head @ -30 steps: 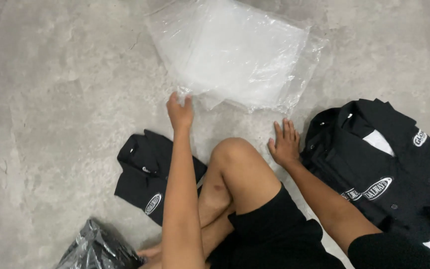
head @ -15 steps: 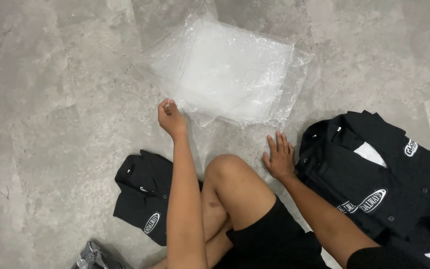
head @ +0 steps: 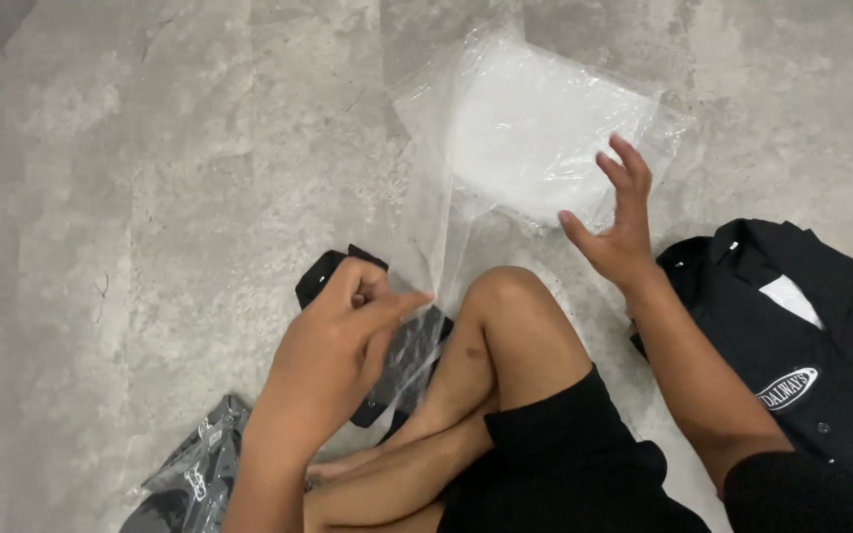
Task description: The person sits on the floor and folds black polo shirts. They place each folded shirt into a clear plastic bag, seal the bag, and set it aside. The process is repeated for multiple shirts.
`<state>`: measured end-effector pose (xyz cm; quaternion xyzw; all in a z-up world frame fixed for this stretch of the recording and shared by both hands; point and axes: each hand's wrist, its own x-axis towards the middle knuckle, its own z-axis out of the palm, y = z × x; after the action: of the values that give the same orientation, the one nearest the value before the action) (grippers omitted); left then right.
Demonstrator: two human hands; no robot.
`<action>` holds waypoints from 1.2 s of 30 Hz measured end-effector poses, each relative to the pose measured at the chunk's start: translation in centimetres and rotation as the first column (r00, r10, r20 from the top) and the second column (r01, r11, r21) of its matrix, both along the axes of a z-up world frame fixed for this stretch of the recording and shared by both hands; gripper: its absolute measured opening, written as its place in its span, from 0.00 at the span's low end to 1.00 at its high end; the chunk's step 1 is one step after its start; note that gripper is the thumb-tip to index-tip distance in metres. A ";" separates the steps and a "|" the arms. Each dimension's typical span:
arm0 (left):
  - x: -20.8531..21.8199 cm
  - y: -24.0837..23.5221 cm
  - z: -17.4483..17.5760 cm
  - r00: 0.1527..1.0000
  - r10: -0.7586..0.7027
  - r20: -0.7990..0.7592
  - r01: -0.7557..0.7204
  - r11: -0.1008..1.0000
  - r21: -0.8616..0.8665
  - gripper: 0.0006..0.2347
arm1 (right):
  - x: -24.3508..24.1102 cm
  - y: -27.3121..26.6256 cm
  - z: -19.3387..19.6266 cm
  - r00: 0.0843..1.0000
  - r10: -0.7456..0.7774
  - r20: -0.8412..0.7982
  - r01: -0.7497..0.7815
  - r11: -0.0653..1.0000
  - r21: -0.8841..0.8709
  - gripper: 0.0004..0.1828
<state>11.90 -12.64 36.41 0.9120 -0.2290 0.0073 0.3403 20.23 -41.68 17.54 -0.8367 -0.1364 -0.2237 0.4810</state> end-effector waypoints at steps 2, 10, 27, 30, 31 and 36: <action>-2.5 1.3 0.7 0.998 -0.059 -0.015 0.059 0.998 0.030 0.17 | 1.3 1.8 4.3 0.938 0.341 0.067 -0.328 0.931 -0.158 0.38; -10.0 4.2 2.6 0.993 -0.034 0.114 0.039 0.998 -0.042 0.20 | 2.3 9.7 7.1 0.705 0.707 -0.060 -0.649 0.609 -0.456 0.15; -16.2 12.1 -1.6 0.736 0.657 0.162 -0.534 0.711 -0.458 0.03 | -1.5 10.8 9.0 0.655 0.751 -0.081 -0.715 0.582 -0.386 0.11; -15.7 14.0 -3.7 0.684 0.699 0.211 -0.559 0.687 -0.464 0.04 | -2.6 12.2 8.8 0.715 0.693 -0.088 -0.673 0.650 -0.353 0.04; -15.5 14.8 -4.7 0.665 0.705 0.247 -0.563 0.690 -0.454 0.03 | -2.8 12.7 8.3 0.717 0.692 -0.089 -0.669 0.647 -0.366 0.04; -16.2 17.5 -11.4 0.558 0.828 0.063 -0.739 0.530 -0.416 0.02 | -4.6 15.5 2.5 0.718 0.683 -0.135 -0.656 0.598 -0.461 0.06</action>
<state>-4.35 4.86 25.04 0.8328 0.1728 0.3162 0.4203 15.60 -26.15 20.07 -0.8086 -0.5039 -0.0093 0.3036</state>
